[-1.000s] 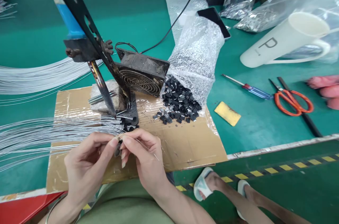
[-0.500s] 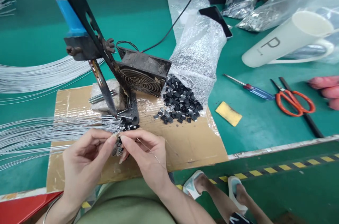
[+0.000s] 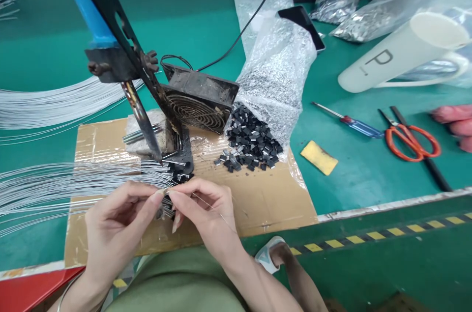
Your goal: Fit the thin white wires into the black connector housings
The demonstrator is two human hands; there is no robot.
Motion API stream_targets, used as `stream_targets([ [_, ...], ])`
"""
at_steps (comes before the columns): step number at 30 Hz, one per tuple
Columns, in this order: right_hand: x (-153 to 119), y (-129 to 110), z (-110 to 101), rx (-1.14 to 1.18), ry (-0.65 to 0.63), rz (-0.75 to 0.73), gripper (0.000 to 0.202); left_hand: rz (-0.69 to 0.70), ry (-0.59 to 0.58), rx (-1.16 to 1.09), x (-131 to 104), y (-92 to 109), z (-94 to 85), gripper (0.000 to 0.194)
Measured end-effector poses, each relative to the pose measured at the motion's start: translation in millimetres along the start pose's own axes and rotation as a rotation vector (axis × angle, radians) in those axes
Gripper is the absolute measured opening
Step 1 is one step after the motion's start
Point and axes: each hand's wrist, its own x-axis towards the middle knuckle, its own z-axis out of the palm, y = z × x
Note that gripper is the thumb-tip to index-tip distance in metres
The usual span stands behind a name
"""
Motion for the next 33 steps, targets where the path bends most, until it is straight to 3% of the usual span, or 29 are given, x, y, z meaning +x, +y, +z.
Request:
stream_targets([
  [9, 4.9, -10.7, -8.3, 0.005, -0.081, 0.125, 0.014, 0.084, -0.057, 0.061, 3.5, 0.7, -3.9, 0.012],
  [27, -1.8, 13.4, 10.0, 0.185, 0.064, 0.000, 0.010, 0.041, 0.066, 0.024, -1.5, -4.9, 7.5, 0.008],
  [30, -3.6, 14.6, 6.9, 0.117, 0.045, -0.024, 0.009, 0.014, 0.066, 0.018, -1.1, -4.1, 7.0, 0.009],
  [33, -0.6, 5.6, -8.1, -0.171, 0.065, -0.149, 0.010, -0.027, 0.064, 0.000, 0.6, -2.2, 5.3, 0.010],
])
